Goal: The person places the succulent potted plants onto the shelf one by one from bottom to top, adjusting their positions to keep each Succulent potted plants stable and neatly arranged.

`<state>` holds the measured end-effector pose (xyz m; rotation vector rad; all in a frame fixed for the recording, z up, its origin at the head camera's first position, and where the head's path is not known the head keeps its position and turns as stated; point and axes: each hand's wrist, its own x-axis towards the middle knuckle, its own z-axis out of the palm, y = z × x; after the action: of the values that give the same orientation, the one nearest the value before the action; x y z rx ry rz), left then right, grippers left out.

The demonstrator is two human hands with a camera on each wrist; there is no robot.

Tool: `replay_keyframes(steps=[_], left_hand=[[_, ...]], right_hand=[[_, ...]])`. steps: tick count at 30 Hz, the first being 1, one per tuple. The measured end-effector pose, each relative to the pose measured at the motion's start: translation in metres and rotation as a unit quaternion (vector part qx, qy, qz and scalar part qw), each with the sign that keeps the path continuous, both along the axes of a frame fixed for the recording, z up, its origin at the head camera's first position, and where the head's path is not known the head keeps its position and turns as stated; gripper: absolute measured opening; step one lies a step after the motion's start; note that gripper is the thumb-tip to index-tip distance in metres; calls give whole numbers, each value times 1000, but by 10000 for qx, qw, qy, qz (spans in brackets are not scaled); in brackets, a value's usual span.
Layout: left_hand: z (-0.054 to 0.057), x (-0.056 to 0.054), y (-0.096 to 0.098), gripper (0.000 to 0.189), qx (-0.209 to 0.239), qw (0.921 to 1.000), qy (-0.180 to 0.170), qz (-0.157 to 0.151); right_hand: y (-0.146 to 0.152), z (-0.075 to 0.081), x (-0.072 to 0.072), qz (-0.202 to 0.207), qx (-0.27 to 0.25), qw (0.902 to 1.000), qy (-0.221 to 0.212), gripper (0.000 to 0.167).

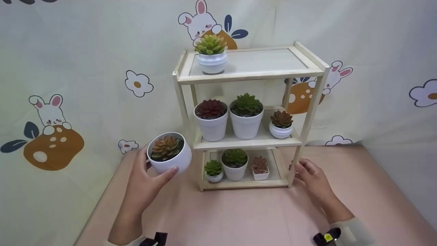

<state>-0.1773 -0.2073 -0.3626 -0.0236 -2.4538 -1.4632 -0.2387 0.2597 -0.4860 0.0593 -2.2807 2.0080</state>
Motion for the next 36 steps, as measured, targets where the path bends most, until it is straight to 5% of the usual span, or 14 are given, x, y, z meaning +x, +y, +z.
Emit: replay_keyframes(steps=[18, 36], left_hand=[[10, 12, 30, 102, 246, 9988, 43, -413], [33, 2, 76, 98, 604, 9888, 586, -1231]], right_hand=[[2, -2, -3, 49, 109, 9999, -58, 46], [2, 0, 0, 7, 60, 10000, -67, 45]])
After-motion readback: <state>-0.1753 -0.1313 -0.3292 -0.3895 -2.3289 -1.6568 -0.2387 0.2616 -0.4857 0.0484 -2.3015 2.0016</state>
